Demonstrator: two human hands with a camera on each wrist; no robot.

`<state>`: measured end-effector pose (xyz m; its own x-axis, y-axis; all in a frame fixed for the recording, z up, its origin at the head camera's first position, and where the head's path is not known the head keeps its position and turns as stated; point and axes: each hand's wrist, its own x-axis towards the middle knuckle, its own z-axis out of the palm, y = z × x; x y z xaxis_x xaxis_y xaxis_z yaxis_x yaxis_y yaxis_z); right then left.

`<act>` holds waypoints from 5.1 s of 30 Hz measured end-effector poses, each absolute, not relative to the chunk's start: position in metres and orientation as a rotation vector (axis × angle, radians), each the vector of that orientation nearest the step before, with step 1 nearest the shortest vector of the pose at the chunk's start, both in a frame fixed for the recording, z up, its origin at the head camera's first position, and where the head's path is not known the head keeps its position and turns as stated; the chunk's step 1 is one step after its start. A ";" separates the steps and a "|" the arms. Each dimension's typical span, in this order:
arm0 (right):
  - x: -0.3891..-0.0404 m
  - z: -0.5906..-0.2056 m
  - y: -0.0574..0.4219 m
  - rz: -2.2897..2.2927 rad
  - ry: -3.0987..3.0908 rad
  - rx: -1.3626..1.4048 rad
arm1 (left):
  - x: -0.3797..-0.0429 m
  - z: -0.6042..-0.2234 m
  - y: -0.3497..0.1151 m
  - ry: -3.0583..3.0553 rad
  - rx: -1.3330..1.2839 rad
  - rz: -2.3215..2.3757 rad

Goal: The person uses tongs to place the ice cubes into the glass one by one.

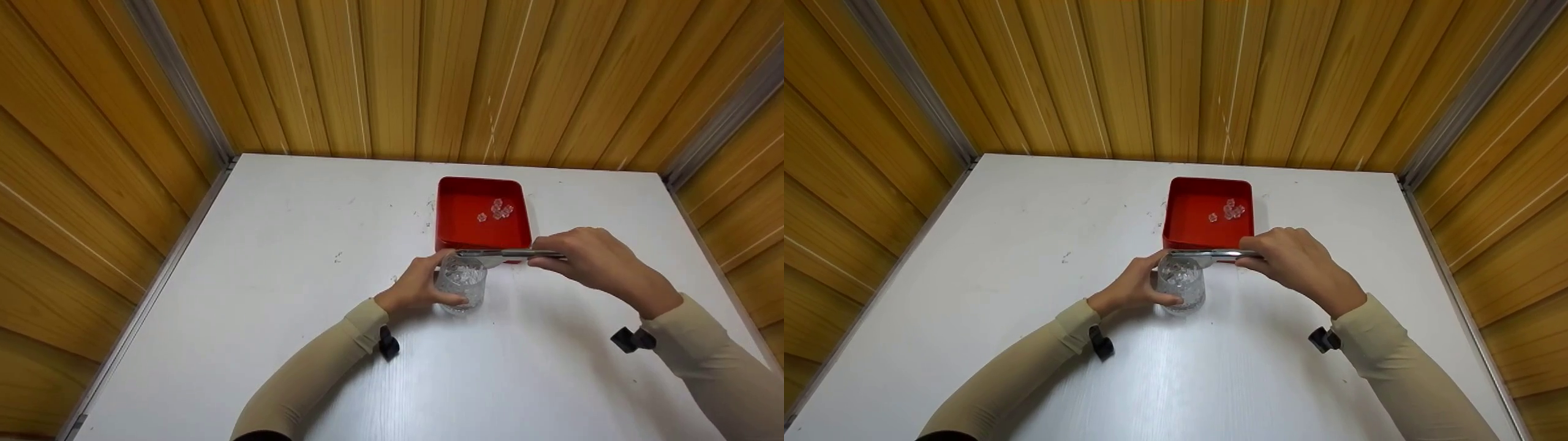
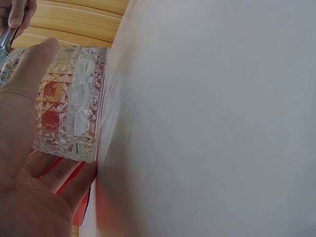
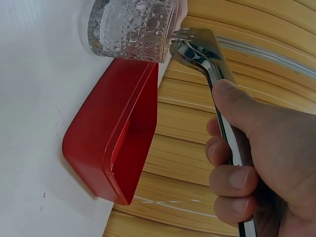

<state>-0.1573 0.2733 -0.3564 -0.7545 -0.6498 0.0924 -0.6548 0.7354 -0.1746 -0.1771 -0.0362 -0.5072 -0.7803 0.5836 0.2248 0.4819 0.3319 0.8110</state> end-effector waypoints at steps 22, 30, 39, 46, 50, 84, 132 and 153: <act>-0.155 -0.363 0.273 0.300 -2.900 1.101 | -0.176 -0.509 -0.037 2.447 0.959 1.478; -0.159 -0.368 0.277 0.274 -2.839 1.050 | -0.176 -0.510 -0.037 2.480 0.989 1.454; -0.173 -0.365 0.283 0.222 -2.836 0.970 | -0.175 -0.509 -0.036 2.466 0.952 1.465; -0.187 -0.364 0.287 0.198 -2.833 0.929 | -0.174 -0.508 -0.035 2.463 0.967 1.479; -0.195 -0.362 0.286 0.168 -2.874 0.872 | -0.174 -0.507 -0.035 2.475 0.967 1.470; -0.276 -0.351 0.274 0.075 -3.123 0.727 | -0.177 -0.496 -0.034 2.488 0.947 1.433; -0.284 -0.346 0.245 0.176 -3.321 0.491 | -0.177 -0.497 -0.034 2.454 0.920 1.470; -0.286 -0.350 0.239 0.061 -3.259 0.518 | -0.176 -0.499 -0.034 2.424 0.898 1.511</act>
